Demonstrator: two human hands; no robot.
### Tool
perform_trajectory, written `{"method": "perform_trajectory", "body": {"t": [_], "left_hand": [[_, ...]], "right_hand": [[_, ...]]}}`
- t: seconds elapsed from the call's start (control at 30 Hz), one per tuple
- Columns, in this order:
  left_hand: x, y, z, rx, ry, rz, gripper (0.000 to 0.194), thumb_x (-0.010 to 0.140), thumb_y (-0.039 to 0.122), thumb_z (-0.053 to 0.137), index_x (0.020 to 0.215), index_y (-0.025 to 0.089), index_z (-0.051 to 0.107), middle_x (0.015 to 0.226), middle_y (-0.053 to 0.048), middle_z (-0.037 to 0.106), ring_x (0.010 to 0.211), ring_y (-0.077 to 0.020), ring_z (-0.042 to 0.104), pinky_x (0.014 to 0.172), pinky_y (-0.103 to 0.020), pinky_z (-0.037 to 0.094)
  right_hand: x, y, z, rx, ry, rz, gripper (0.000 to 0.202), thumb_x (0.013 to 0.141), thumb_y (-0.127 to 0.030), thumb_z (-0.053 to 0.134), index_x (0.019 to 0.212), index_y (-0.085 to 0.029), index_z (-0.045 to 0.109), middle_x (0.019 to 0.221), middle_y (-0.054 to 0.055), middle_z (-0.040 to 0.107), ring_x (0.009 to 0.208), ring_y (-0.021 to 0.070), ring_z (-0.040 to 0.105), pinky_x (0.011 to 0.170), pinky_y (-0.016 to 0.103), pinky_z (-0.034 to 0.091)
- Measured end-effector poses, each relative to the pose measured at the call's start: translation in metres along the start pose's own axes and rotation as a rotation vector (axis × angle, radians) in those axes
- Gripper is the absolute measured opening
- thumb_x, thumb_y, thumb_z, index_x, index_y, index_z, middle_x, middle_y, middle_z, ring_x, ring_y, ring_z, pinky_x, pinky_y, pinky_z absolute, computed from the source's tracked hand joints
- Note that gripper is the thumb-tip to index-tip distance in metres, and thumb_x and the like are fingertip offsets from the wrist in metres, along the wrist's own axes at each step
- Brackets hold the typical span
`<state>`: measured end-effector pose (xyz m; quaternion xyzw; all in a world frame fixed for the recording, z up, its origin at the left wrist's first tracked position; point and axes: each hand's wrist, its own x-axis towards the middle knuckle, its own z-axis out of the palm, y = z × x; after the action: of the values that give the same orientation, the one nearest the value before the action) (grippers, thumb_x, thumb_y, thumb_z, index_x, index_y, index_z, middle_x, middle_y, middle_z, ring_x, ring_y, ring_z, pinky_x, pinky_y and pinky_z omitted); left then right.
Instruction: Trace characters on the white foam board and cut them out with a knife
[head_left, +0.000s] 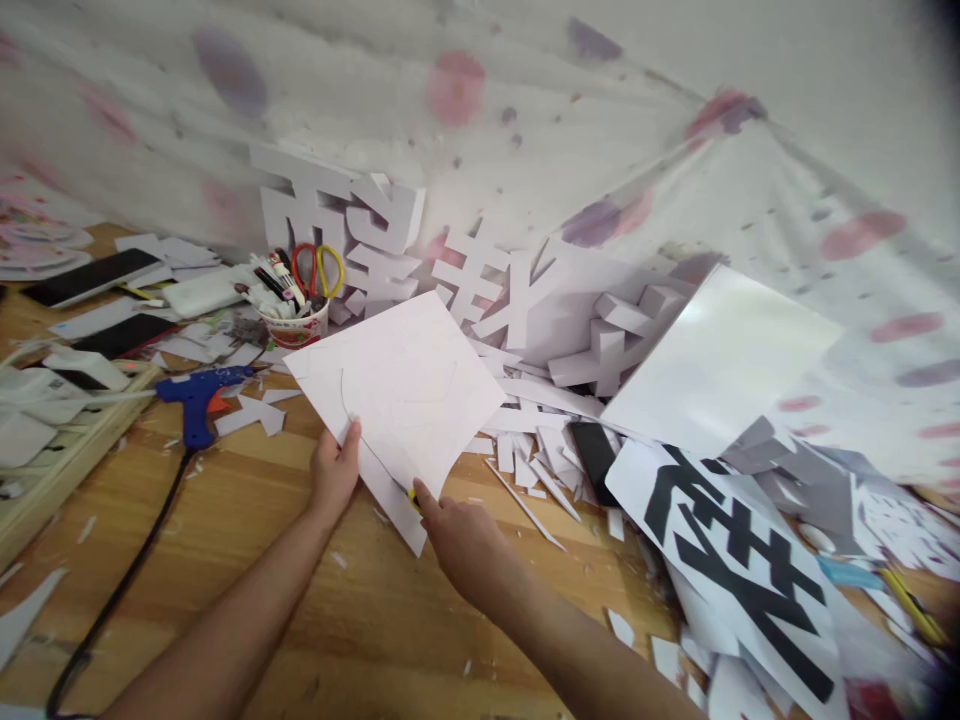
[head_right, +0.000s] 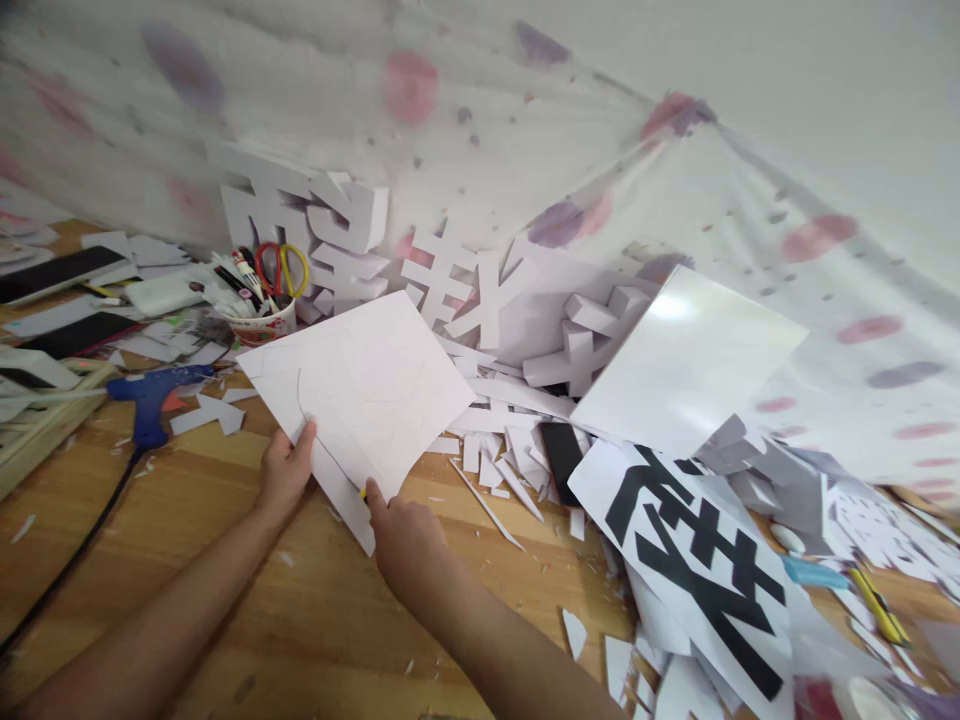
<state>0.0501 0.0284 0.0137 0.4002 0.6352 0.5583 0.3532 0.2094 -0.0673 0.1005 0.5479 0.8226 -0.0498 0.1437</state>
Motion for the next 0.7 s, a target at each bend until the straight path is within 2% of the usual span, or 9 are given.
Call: {"method": "perform_trajectory", "body": {"t": [0.17,0.37,0.57,0.7], "left_hand": [[0.0,-0.002,0.003,0.014,0.029,0.013,0.043,0.072,0.054,0.053,0.091,0.017,0.06,0.09,-0.008,0.065,0.091,-0.0241,0.059,0.081,-0.036,0.045],[-0.001,-0.003,0.005,0.013,0.039,0.016,0.042,0.072,0.054,0.053,0.088,0.017,0.061,0.085,-0.008,0.065,0.087,-0.0232,0.06,0.078,-0.034,0.046],[-0.002,-0.005,0.009,-0.009,0.059,-0.003,0.041,0.072,0.055,0.053,0.085,0.017,0.06,0.081,-0.006,0.065,0.082,-0.0218,0.06,0.074,-0.032,0.047],[-0.002,-0.004,0.01,-0.018,0.076,-0.023,0.041,0.07,0.056,0.054,0.081,0.017,0.059,0.078,-0.006,0.064,0.079,-0.0217,0.06,0.072,-0.032,0.047]], "right_hand": [[-0.009,0.001,-0.006,-0.114,-0.032,-0.064,0.06,0.082,-0.01,0.047,0.136,-0.004,0.023,0.079,0.01,0.062,0.061,0.0172,0.059,0.043,0.026,0.041],[-0.016,0.005,-0.004,-0.077,-0.049,-0.058,0.069,0.073,-0.003,0.052,0.135,-0.006,0.022,0.08,0.007,0.063,0.062,0.0152,0.06,0.043,0.023,0.04],[-0.023,0.011,-0.002,-0.091,-0.041,-0.054,0.062,0.078,-0.006,0.048,0.135,-0.008,0.023,0.08,0.008,0.063,0.061,0.0147,0.059,0.042,0.023,0.037],[-0.029,0.012,-0.008,-0.097,-0.059,-0.054,0.065,0.073,-0.005,0.051,0.134,-0.01,0.028,0.079,0.007,0.064,0.061,0.015,0.06,0.043,0.024,0.037]]}}
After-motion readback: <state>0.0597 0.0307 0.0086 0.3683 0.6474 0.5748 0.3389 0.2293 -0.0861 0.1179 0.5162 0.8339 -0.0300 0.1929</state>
